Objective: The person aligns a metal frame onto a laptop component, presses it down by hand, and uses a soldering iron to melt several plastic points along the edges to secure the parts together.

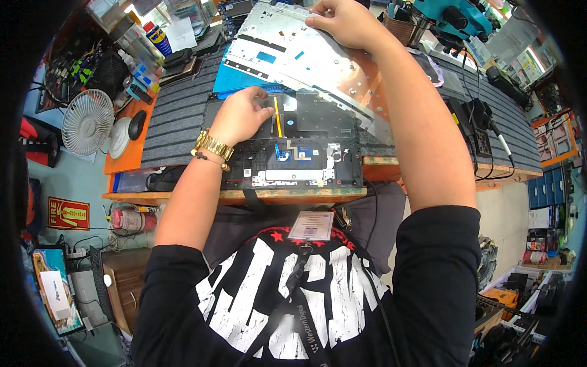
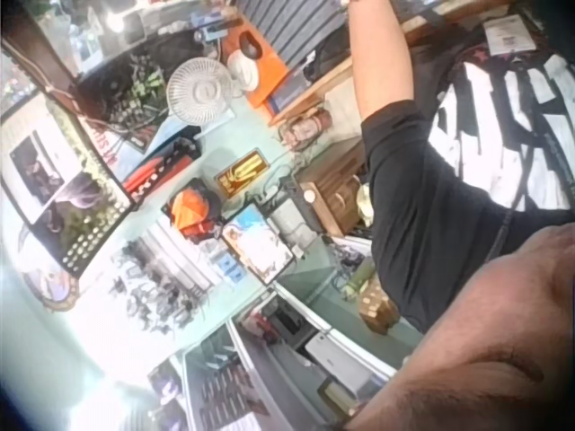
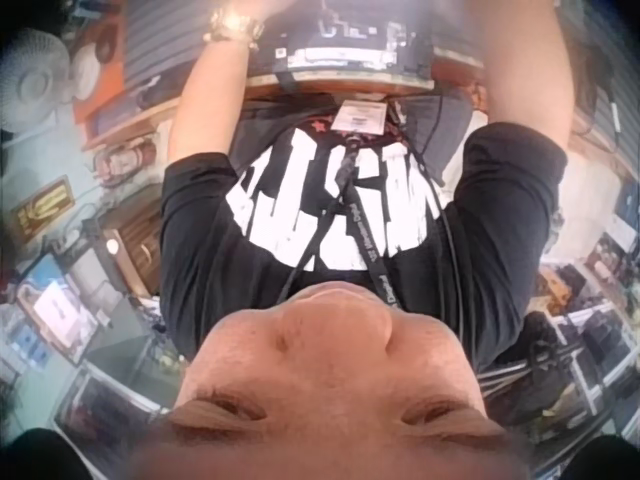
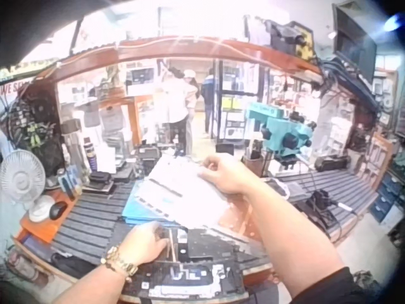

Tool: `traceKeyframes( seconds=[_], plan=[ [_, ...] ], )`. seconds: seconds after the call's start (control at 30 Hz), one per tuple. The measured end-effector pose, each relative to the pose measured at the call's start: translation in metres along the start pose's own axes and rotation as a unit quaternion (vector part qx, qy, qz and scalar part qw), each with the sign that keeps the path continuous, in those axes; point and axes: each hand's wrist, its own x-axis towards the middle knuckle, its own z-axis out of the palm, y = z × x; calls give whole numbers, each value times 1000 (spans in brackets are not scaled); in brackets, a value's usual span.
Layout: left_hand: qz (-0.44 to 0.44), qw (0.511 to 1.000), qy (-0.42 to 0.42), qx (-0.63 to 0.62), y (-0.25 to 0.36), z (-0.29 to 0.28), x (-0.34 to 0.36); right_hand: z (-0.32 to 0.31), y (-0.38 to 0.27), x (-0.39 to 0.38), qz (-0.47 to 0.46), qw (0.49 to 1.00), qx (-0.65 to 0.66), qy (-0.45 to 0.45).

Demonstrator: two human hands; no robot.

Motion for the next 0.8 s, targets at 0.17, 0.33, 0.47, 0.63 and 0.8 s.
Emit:
traceKeyframes(
  seconds=[0.17,0.33,0.47,0.63,0.8],
  plan=[
    [12,1000,-24,13,-3,0,10,1,12,3,16,1000,-10,1],
    [75,994,20,73,-5,10,9,1,19,-5,25,1000,-1,11],
    [105,989,36,93,-5,13,1,1,25,-5,28,1000,-5,-2],
    [135,984,56,102,-2,16,-4,3,30,-4,21,1000,-7,-7],
    [112,993,32,-4,-1,20,-4,7,28,-5,10,1000,13,-5]
  ],
)
